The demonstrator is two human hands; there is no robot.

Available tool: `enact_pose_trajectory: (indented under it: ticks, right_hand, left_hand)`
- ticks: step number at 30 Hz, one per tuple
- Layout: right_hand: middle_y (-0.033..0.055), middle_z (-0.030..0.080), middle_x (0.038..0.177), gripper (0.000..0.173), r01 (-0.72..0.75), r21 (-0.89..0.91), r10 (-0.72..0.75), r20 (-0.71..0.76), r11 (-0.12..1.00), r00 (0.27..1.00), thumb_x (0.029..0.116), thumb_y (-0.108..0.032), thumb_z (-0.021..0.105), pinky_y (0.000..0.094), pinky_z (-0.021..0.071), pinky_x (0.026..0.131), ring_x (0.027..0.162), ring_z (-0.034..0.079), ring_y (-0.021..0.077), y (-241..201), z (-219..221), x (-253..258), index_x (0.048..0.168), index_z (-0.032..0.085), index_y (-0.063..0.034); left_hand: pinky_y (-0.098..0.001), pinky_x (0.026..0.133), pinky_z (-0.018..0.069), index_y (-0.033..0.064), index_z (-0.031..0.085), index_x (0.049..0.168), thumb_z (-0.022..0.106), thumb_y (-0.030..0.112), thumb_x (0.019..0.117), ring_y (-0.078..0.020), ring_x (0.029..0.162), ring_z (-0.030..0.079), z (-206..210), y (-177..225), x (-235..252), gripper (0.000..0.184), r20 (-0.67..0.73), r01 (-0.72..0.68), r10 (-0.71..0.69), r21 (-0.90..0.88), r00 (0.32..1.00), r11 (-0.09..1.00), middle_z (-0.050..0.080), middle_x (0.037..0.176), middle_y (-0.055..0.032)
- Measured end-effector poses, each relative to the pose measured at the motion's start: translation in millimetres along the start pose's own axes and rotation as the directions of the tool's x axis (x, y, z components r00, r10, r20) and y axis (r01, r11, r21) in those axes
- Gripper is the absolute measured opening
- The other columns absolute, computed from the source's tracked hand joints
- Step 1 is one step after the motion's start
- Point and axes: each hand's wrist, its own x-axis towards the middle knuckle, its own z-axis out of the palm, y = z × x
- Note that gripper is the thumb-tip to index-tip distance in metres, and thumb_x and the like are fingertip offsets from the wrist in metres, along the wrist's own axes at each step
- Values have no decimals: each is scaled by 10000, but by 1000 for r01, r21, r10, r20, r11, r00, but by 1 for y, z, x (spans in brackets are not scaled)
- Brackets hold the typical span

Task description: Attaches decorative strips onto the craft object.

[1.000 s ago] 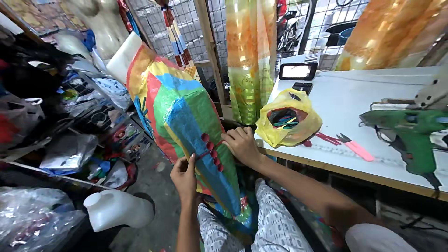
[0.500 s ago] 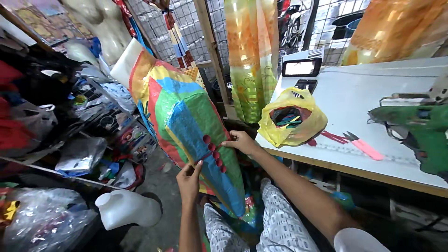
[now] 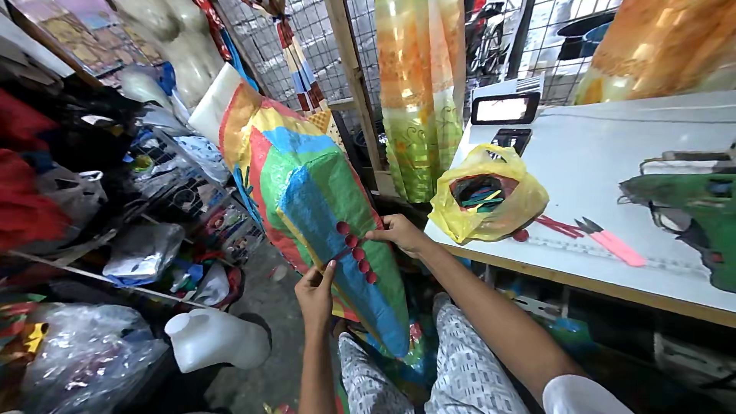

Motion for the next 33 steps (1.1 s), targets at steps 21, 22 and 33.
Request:
enact_pose_trajectory:
  ticks: [21,22,33]
  right_hand:
    - [42,736,888,151,-25,-36,25,-8,999,1000,892,-28,737,288,609,798,811,714,98,-11,10,0,1019,667,15]
    - [38,738,882,145,-18,-51,17,-16,999,1000,893,-32,737,287,610,797,809,714,96,-10,10,-1,1015,671,12]
    - [10,713,930,213,-33,-110,35,18,993,999,933,-48,649,279,606,774,829,697,80,-13,-5,-7,1135,593,-9]
  left_hand:
    - [-218,740,577,18,751,919,683,78,959,-13,733,679,0,-3,7,99,69,45,-41,-57,997,997,733,792,19]
    - [-222,737,575,18,750,921,688,89,957,-18,729,675,-1,-4,7,100,76,50,-45,-63,996,997,729,789,17]
    - [-227,840,562,-13,748,1012,663,132,989,-12,839,677,-14,-1,2,170,131,60,-47,-100,990,993,740,907,-29]
